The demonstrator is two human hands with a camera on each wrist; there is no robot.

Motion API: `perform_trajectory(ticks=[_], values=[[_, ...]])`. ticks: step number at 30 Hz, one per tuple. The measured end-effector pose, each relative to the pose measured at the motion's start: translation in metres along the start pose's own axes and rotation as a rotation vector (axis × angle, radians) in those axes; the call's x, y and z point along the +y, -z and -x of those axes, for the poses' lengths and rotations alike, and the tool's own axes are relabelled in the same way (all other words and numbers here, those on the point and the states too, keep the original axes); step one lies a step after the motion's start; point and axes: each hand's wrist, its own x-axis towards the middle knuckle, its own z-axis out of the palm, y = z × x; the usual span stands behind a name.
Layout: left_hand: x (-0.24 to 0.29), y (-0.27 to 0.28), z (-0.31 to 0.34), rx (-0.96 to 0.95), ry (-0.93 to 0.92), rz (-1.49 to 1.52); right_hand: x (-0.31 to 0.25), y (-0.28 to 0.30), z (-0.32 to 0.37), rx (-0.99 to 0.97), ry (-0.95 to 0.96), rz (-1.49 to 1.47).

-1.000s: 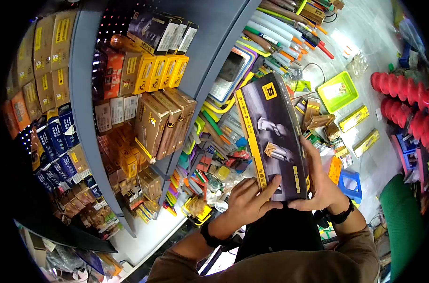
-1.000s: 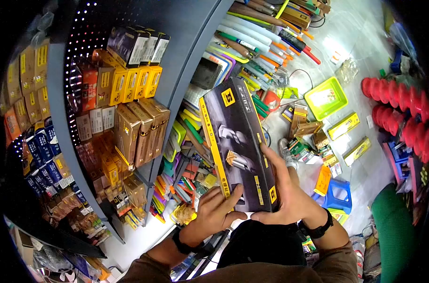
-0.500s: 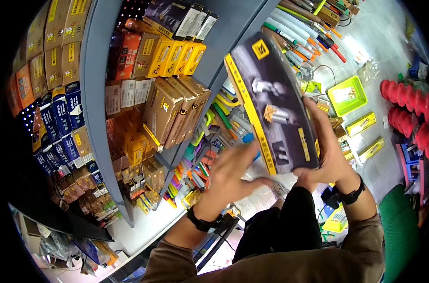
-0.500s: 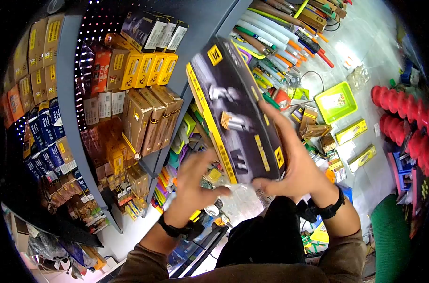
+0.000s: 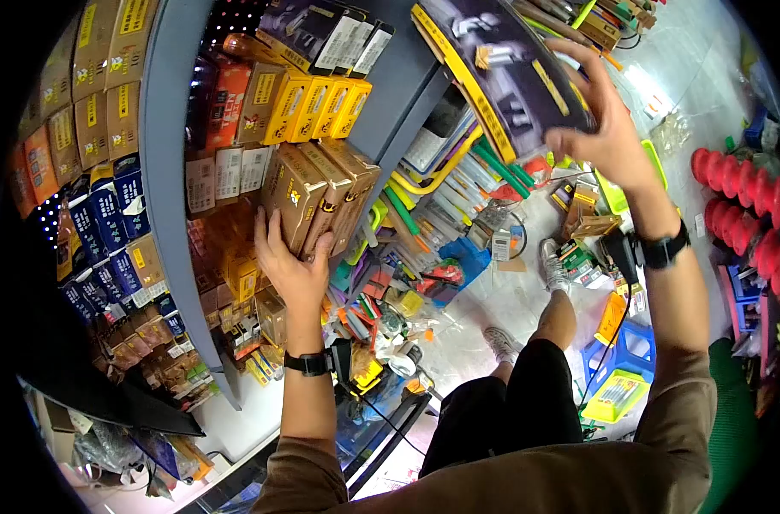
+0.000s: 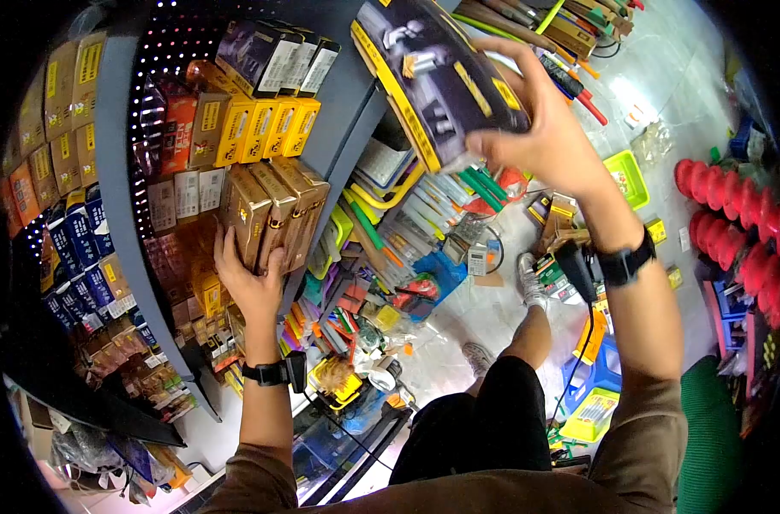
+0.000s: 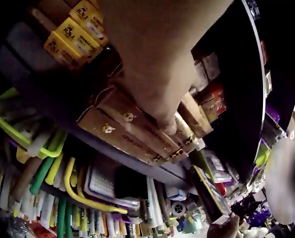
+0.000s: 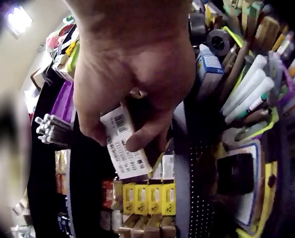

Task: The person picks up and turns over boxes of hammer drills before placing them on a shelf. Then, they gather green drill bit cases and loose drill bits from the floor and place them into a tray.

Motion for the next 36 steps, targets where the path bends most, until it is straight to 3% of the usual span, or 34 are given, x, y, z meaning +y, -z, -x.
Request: perform_trajectory(ticks=[4, 6, 7, 9, 10, 13, 14, 21, 22, 23, 27, 29, 31, 33, 35, 36], values=[[0.003, -0.015, 0.007, 0.055, -0.014, -0.037, 0.03, 0.019, -0.043, -0.032, 0.103, -0.091], [0.002, -0.016, 0.008, 0.063, 0.0, -0.004, 0.04, 0.026, -0.059, -0.037, 0.052, 0.179], [0.002, -0.017, 0.009, 0.063, 0.001, -0.009, 0.044, 0.027, -0.066, -0.04, 0.053, 0.175], [0.002, -0.018, 0.01, 0.072, -0.005, 0.002, 0.051, 0.027, -0.075, 0.123, 0.254, 0.82], [0.004, -0.019, 0.01, 0.08, -0.002, 0.004, 0.022, 0.01, -0.068, 0.207, 0.121, 0.656], [0.004, -0.02, 0.012, 0.087, 0.005, 0.003, 0.02, 0.002, -0.075, 0.24, 0.148, 0.58], [0.003, -0.021, 0.013, 0.087, 0.005, -0.001, 0.033, 0.007, -0.081, 0.246, 0.287, 0.627], [0.003, -0.024, 0.013, 0.125, -0.006, 0.002, 0.04, 0.002, -0.097, 0.351, 0.264, 0.741], [0.003, -0.022, 0.012, 0.121, -0.004, -0.01, 0.031, -0.007, -0.093, 0.413, 0.169, 0.728], [0.005, -0.018, 0.01, 0.128, -0.007, 0.003, 0.065, 0.003, -0.107, 0.489, 0.44, 0.831], [0.011, 0.0, 0.002, 0.04, -0.001, 0.009, 0.049, -0.029, -0.091, 0.535, 0.009, 0.367], [0.011, 0.003, 0.0, 0.018, -0.021, 0.027, 0.029, -0.04, -0.101, 0.516, -0.248, 0.375], [0.012, 0.007, 0.0, -0.026, -0.013, 0.005, 0.051, -0.037, -0.125, 0.562, -0.276, 0.305], [0.01, 0.01, -0.001, -0.051, -0.052, 0.029, 0.021, -0.048, -0.106, 0.532, -0.301, -0.032], [0.01, 0.012, 0.002, -0.038, -0.062, 0.072, -0.001, -0.05, -0.066, 0.586, -0.355, 0.126], [0.008, 0.012, 0.004, -0.037, -0.091, 0.074, 0.016, -0.048, -0.047, 0.621, -0.227, -0.111]])
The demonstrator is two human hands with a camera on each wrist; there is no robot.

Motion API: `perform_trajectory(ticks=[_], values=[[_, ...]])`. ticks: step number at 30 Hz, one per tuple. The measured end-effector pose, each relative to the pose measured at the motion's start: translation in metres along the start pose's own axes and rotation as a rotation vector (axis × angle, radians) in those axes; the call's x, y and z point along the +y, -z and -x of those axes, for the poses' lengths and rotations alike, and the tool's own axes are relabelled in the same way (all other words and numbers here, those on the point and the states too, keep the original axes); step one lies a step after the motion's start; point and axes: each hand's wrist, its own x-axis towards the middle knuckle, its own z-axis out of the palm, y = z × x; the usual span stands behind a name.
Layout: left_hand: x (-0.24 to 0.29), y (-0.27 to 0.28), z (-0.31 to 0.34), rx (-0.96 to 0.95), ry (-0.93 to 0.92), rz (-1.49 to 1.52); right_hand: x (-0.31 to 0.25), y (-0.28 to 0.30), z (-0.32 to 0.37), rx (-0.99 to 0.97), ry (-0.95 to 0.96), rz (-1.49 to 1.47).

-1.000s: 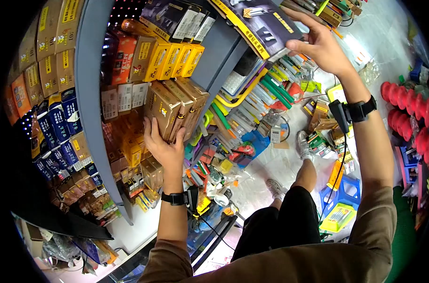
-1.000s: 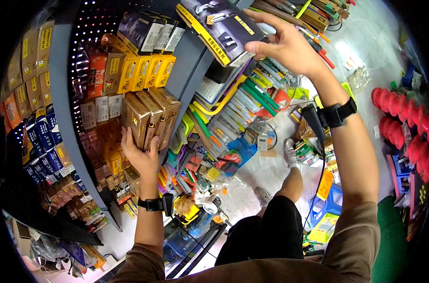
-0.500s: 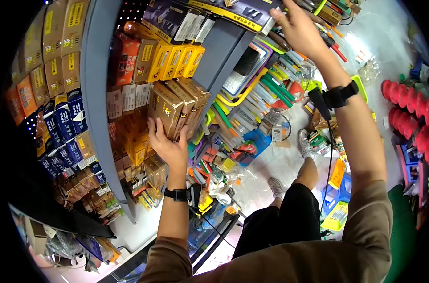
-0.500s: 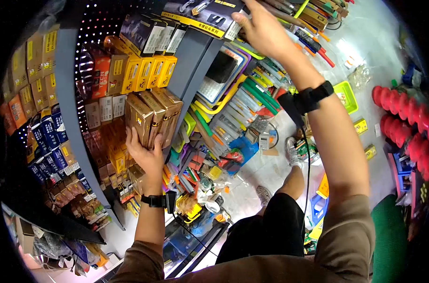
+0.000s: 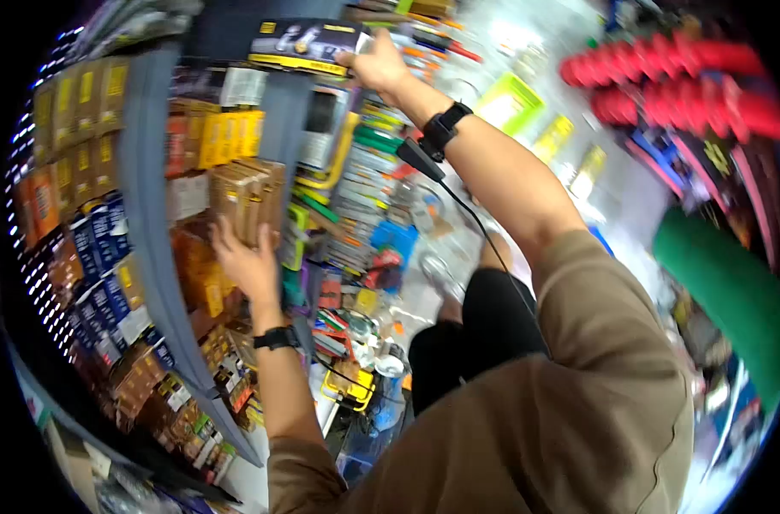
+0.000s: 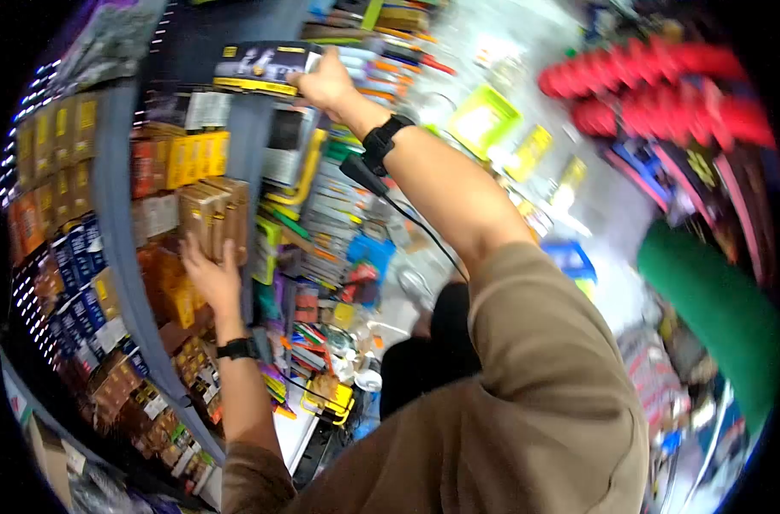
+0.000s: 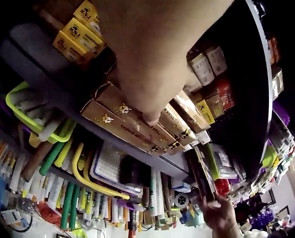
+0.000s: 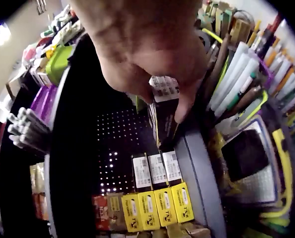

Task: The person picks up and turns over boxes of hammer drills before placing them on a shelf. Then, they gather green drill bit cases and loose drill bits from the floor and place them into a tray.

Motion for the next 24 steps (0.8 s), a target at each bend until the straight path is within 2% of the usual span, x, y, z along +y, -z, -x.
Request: perform_trajectory(ticks=[3, 4, 8, 9, 10, 11, 13, 15, 16, 17, 19, 21, 22, 23, 24], values=[[-0.003, 0.005, 0.005, -0.053, -0.008, -0.049, 0.014, 0.075, 0.084, -0.013, 0.126, -0.117], [-0.004, 0.007, 0.009, -0.052, -0.02, -0.072, -0.007, 0.1, 0.137, -0.009, 0.055, -0.114], [0.012, 0.025, 0.041, 0.087, -0.064, 0.034, 0.012, 0.201, 0.275, 0.18, -0.077, -0.054], [0.012, 0.028, 0.056, 0.105, -0.142, 0.209, 0.02, 0.218, 0.307, 0.263, -0.15, -0.016], [0.012, 0.033, 0.074, 0.112, -0.219, 0.379, 0.03, 0.233, 0.337, 0.253, -0.144, -0.073], [0.017, 0.04, 0.091, 0.061, -0.24, 0.389, 0.042, 0.247, 0.361, 0.3, -0.208, 0.05], [0.013, 0.04, 0.128, -0.093, -0.304, 0.415, 0.083, 0.262, 0.4, 0.431, -0.223, 0.105], [0.023, 0.045, 0.163, -0.267, -0.235, 0.513, 0.138, 0.281, 0.421, 0.556, -0.34, 0.31], [0.03, 0.047, 0.178, -0.38, -0.162, 0.564, 0.167, 0.283, 0.428, 0.633, -0.31, 0.292], [0.035, 0.047, 0.194, -0.5, -0.088, 0.607, 0.214, 0.303, 0.429, 0.669, -0.395, 0.403], [0.033, 0.024, 0.23, -0.573, -0.179, 0.601, 0.244, 0.306, 0.428, 0.728, -0.55, 0.596], [0.039, 0.006, 0.261, -0.685, -0.192, 0.607, 0.314, 0.333, 0.418, 0.762, -0.647, 0.738], [0.048, 0.001, 0.27, -0.765, -0.142, 0.64, 0.321, 0.33, 0.414, 0.769, -0.55, 0.945], [0.055, 0.0, 0.279, -0.791, -0.195, 0.587, 0.325, 0.333, 0.408, 0.698, -0.686, 0.952], [0.062, -0.004, 0.286, -0.819, -0.188, 0.61, 0.337, 0.337, 0.4, 0.697, -0.708, 0.962]])
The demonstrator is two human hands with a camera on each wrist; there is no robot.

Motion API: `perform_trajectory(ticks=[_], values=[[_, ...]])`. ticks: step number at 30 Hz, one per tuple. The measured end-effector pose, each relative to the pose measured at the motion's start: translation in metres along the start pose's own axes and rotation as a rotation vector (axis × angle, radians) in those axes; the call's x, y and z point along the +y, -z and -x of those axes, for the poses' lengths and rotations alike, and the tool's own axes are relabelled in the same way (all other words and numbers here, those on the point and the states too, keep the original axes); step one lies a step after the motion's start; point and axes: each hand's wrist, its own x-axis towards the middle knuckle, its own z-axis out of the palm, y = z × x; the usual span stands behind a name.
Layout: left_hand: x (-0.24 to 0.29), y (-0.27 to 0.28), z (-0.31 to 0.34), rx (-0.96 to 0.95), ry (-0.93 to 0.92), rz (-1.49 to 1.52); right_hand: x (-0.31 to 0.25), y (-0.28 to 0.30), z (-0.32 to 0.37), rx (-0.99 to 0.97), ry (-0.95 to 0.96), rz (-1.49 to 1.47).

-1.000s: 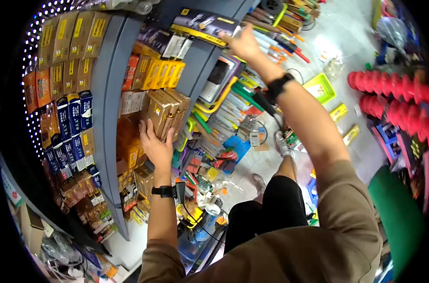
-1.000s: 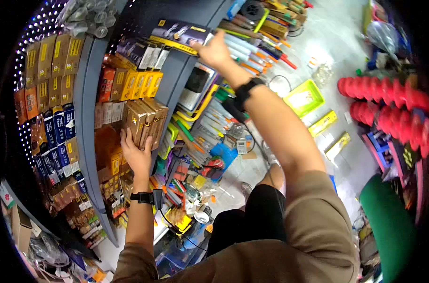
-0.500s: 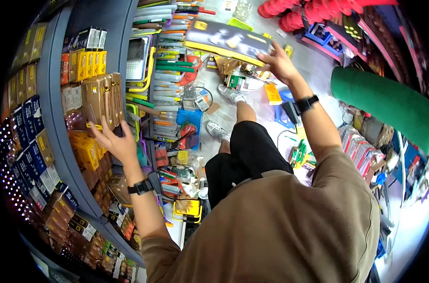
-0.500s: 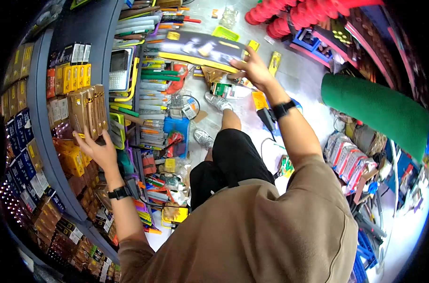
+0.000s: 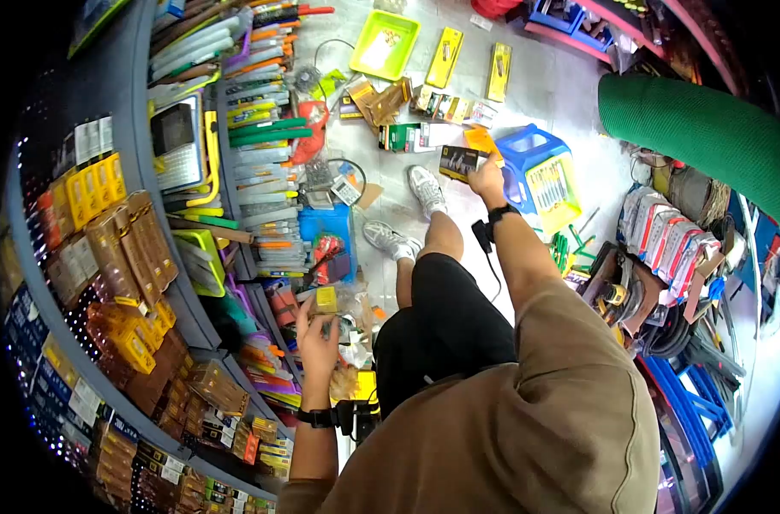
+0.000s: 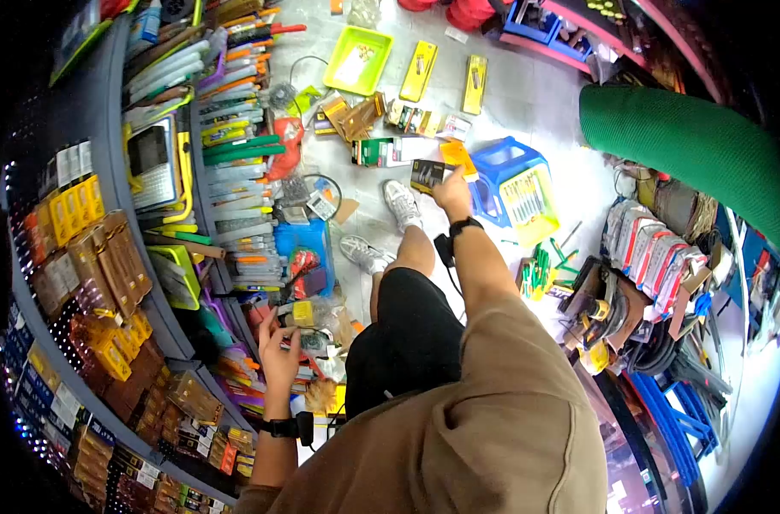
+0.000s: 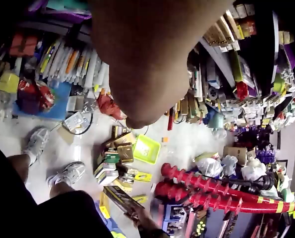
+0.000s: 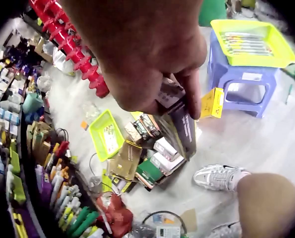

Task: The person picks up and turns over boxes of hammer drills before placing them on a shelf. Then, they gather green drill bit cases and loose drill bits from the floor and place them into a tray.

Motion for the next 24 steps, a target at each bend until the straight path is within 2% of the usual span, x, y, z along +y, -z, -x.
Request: perform_trajectory(ticks=[2, 3, 5, 6, 7, 9, 11, 13, 16, 17, 19, 21, 23, 24], values=[[0.009, -0.013, 0.0, -0.03, 0.015, 0.019, -0.004, -0.015, -0.019, 0.013, 0.009, 0.017], [0.015, -0.017, 0.001, -0.033, 0.052, 0.061, -0.008, -0.019, -0.027, -0.031, -0.052, -0.019], [0.026, -0.016, 0.0, -0.042, 0.094, 0.094, -0.01, -0.027, -0.031, -0.08, 0.056, -0.076], [0.034, -0.014, -0.001, -0.036, 0.085, 0.107, 0.007, -0.047, -0.043, -0.021, 0.256, -0.024], [0.043, -0.011, -0.005, -0.025, 0.063, 0.123, 0.02, -0.067, -0.044, 0.095, 0.34, 0.09], [0.052, -0.002, -0.007, -0.026, 0.029, 0.115, 0.002, -0.014, -0.014, -0.393, 0.26, 0.116], [0.072, 0.017, -0.015, -0.013, -0.009, 0.079, 0.004, 0.023, 0.02, -0.534, 0.295, 0.123], [0.089, 0.038, -0.018, 0.012, -0.044, 0.064, 0.019, 0.051, 0.043, -0.543, 0.34, 0.176], [0.106, 0.073, -0.014, 0.066, -0.086, 0.07, 0.047, 0.089, 0.069, -0.537, 0.299, 0.166], [0.112, 0.086, -0.011, 0.046, -0.002, 0.138, 0.055, 0.102, 0.078, -0.519, 0.241, 0.11], [0.109, 0.104, -0.001, 0.061, -0.068, 0.07, 0.072, 0.134, 0.102, -0.495, 0.132, -0.017], [0.079, 0.112, 0.003, 0.102, -0.256, 0.011, 0.107, 0.145, 0.124, -0.387, 0.084, -0.207], [0.077, 0.126, 0.01, 0.059, -0.327, -0.006, 0.141, 0.163, 0.166, -0.345, 0.064, -0.414], [0.071, 0.128, 0.011, 0.047, -0.362, -0.011, 0.162, 0.166, 0.194, -0.219, 0.042, -0.487]])
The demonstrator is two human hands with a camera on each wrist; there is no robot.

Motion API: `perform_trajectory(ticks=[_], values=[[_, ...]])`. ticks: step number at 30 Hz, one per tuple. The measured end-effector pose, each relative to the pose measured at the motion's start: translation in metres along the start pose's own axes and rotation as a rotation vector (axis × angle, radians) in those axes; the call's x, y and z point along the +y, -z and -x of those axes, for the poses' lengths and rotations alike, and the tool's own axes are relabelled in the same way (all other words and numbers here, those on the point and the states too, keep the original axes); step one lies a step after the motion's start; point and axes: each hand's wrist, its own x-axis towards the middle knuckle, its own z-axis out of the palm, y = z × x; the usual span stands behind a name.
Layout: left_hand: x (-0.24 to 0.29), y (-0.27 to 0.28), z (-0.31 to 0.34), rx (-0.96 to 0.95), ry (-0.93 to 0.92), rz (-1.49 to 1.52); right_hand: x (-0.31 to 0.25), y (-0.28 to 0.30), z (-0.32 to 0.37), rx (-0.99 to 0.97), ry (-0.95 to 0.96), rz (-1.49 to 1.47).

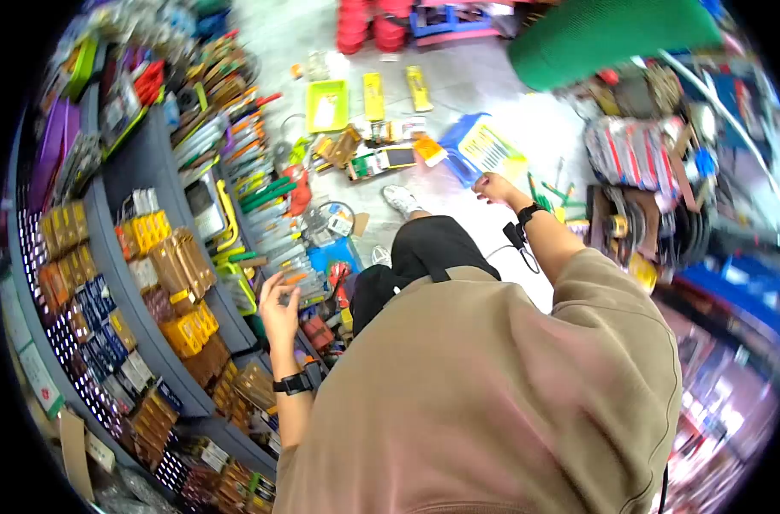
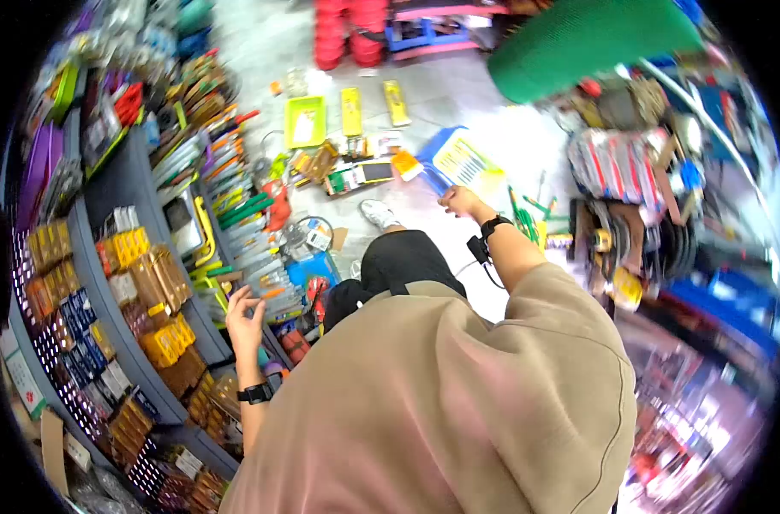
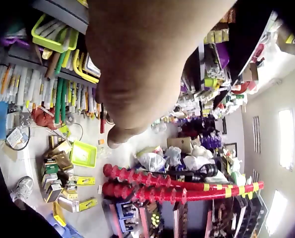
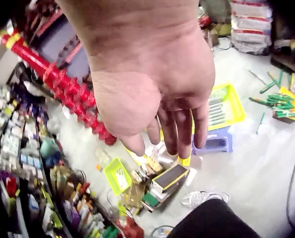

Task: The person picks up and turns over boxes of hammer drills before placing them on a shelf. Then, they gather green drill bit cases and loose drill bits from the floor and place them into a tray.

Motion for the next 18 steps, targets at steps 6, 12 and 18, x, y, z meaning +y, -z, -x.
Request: perform_trajectory(ticks=[6, 12, 18], values=[[0.002, -0.002, 0.001, -0.211, -0.173, 0.006, 0.122, 0.013, 0.192, 0.397, -0.025, -0.081], [0.081, -0.052, -0.001, -0.497, -0.541, -0.031, 0.266, -0.051, 0.356, 0.556, -0.16, -0.172], [0.213, -0.133, 0.037, -0.762, -0.942, -0.089, 0.4, -0.141, 0.453, 0.703, -0.311, -0.486]])
